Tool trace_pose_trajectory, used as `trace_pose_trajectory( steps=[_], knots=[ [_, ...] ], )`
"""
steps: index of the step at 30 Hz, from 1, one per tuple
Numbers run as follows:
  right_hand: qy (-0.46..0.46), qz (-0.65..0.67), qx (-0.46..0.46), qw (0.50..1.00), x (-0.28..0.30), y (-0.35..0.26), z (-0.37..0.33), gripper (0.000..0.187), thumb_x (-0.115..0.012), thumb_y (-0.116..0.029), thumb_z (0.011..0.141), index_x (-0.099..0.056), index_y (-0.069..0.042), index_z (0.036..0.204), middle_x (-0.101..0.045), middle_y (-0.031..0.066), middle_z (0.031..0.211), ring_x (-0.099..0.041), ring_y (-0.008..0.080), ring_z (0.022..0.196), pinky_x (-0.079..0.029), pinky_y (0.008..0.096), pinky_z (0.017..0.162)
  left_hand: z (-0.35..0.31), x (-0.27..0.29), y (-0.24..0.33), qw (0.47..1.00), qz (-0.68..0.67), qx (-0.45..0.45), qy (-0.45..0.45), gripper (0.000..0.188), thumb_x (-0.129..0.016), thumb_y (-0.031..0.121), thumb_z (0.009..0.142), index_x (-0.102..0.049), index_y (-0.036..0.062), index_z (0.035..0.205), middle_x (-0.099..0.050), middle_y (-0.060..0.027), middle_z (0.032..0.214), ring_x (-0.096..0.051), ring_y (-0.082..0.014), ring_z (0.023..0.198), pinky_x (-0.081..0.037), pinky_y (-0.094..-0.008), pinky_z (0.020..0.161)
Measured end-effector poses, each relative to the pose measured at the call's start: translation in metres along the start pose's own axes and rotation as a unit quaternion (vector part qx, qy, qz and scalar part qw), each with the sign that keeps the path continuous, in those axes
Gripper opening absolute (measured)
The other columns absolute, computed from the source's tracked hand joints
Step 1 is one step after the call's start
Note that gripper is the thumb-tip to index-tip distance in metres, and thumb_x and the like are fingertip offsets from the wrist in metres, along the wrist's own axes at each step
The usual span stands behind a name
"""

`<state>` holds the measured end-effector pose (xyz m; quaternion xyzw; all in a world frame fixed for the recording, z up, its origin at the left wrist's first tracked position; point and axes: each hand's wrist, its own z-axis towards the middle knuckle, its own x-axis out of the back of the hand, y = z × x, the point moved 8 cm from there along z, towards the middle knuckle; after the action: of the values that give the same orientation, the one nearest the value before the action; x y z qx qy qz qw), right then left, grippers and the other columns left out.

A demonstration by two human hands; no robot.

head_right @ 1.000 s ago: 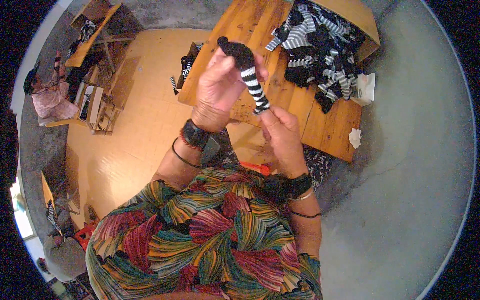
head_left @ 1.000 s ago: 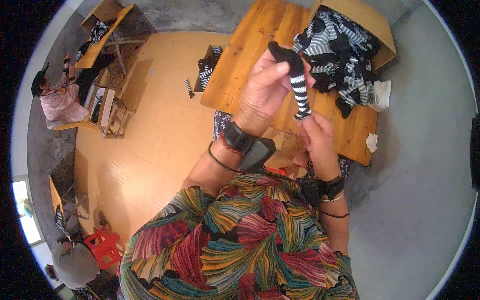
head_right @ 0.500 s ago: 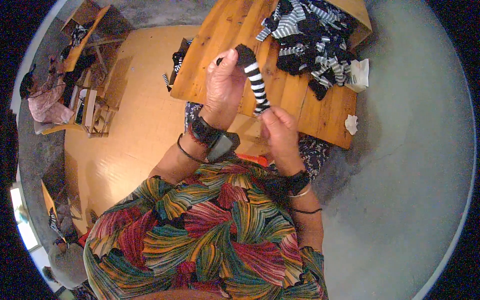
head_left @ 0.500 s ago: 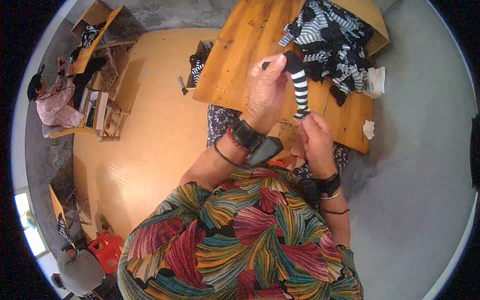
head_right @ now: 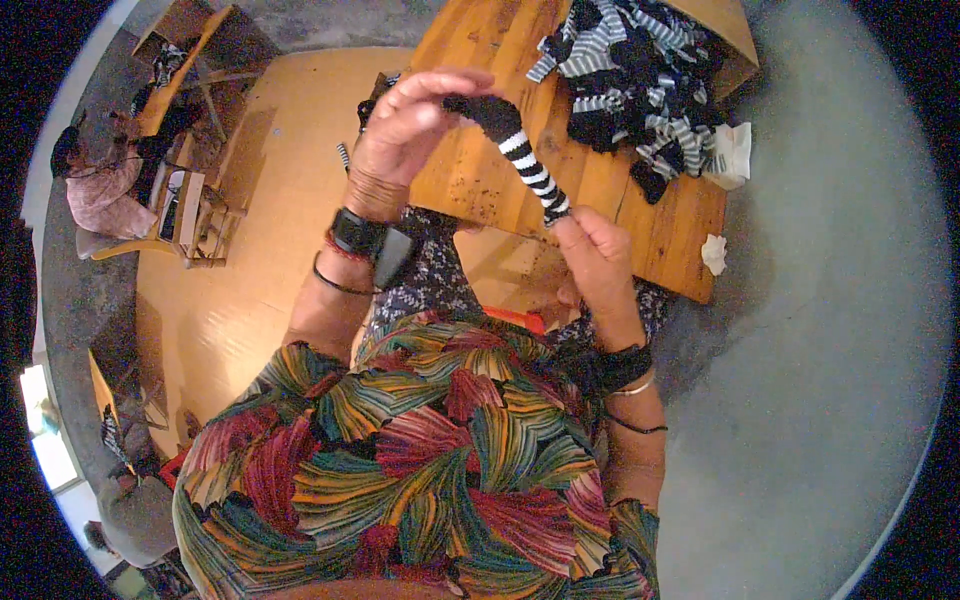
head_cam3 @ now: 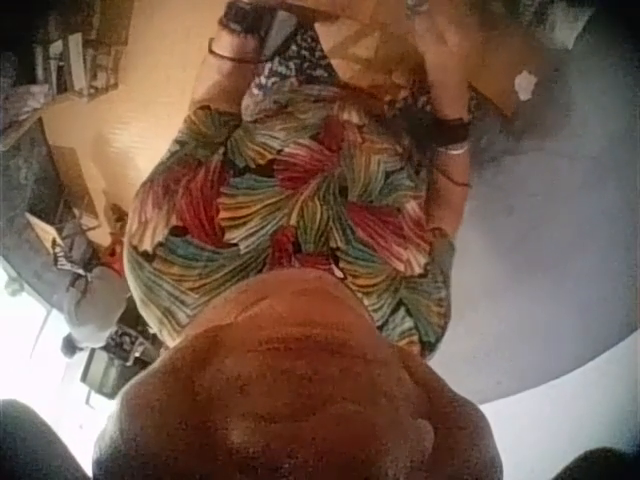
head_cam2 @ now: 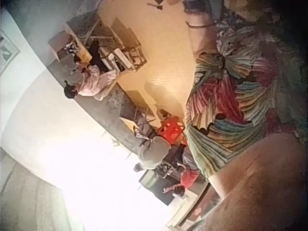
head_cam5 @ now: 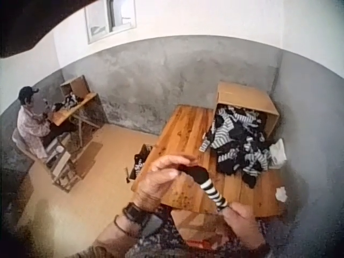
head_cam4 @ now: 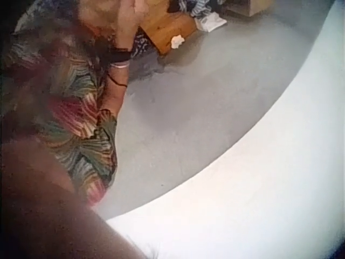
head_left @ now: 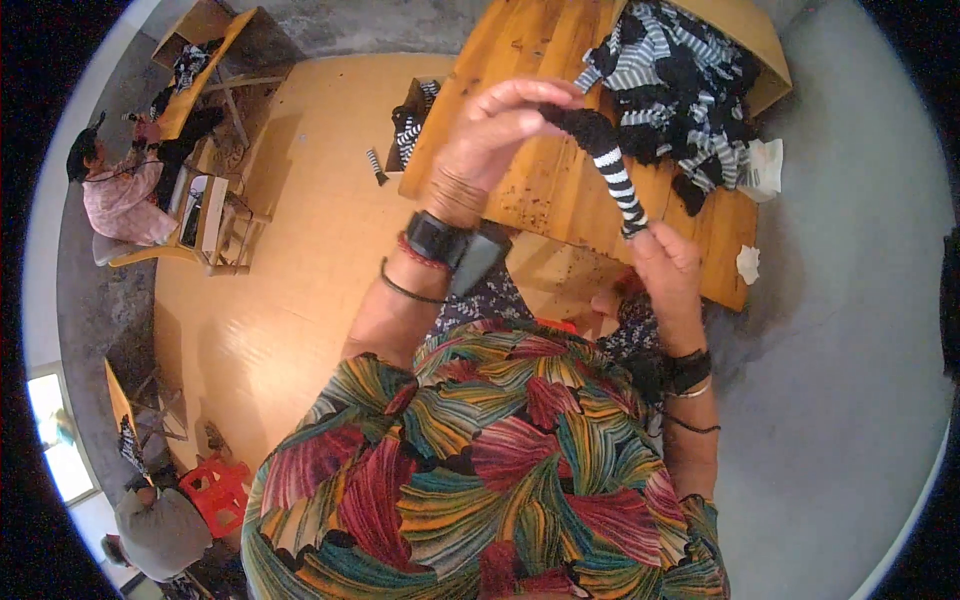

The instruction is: The person is manipulating small striped fabric tubes using a thin stick tool, likely turning them inside out or fitting them onto a form as part of a manufacturing process.

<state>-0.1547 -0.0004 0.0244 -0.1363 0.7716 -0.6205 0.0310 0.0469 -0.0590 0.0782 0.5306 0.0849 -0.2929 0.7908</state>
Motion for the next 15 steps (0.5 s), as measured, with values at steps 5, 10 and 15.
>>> trace_pose_trajectory(
  steps=[5,10,15],
  knots=[
    [-0.028,-0.153,0.189,0.969,0.006,-0.021,0.001,0.021,-0.053,-0.015,0.082,-0.049,-0.003,0.066,-0.036,-0.0052,0.054,-0.033,0.0033,0.049,-0.028,0.0227,0.042,0.009,-0.018,0.018,0.979,0.172,0.062,-0.089,0.039,-0.066,0.024,0.069,-0.059,0.0038,0.102,-0.06,-0.0054,0.093,-0.056,-0.0117,0.083,-0.042,-0.0248,0.076],
    [-0.012,-0.193,0.183,0.964,0.012,-0.028,-0.004,0.022,-0.053,-0.015,0.083,-0.048,-0.003,0.065,-0.039,-0.0041,0.053,-0.041,0.0033,0.046,-0.033,0.021,0.039,-0.006,-0.033,-0.013,0.927,0.268,0.206,-0.162,0.03,-0.07,0.012,0.066,-0.061,0.0029,0.093,-0.06,0.0002,0.076,-0.053,-0.0072,0.068,-0.042,-0.0196,0.061],
    [0.012,-0.164,0.176,0.971,0.008,-0.028,-0.017,0.021,-0.052,-0.015,0.084,-0.049,-0.003,0.067,-0.042,-0.0034,0.053,-0.047,0.0041,0.045,-0.04,0.019,0.038,-0.018,-0.033,-0.021,0.963,0.168,0.209,-0.016,0.026,-0.069,0.007,0.066,-0.059,0.0036,0.09,-0.059,0.0005,0.075,-0.052,-0.0057,0.066,-0.042,-0.0183,0.058]
  ],
)
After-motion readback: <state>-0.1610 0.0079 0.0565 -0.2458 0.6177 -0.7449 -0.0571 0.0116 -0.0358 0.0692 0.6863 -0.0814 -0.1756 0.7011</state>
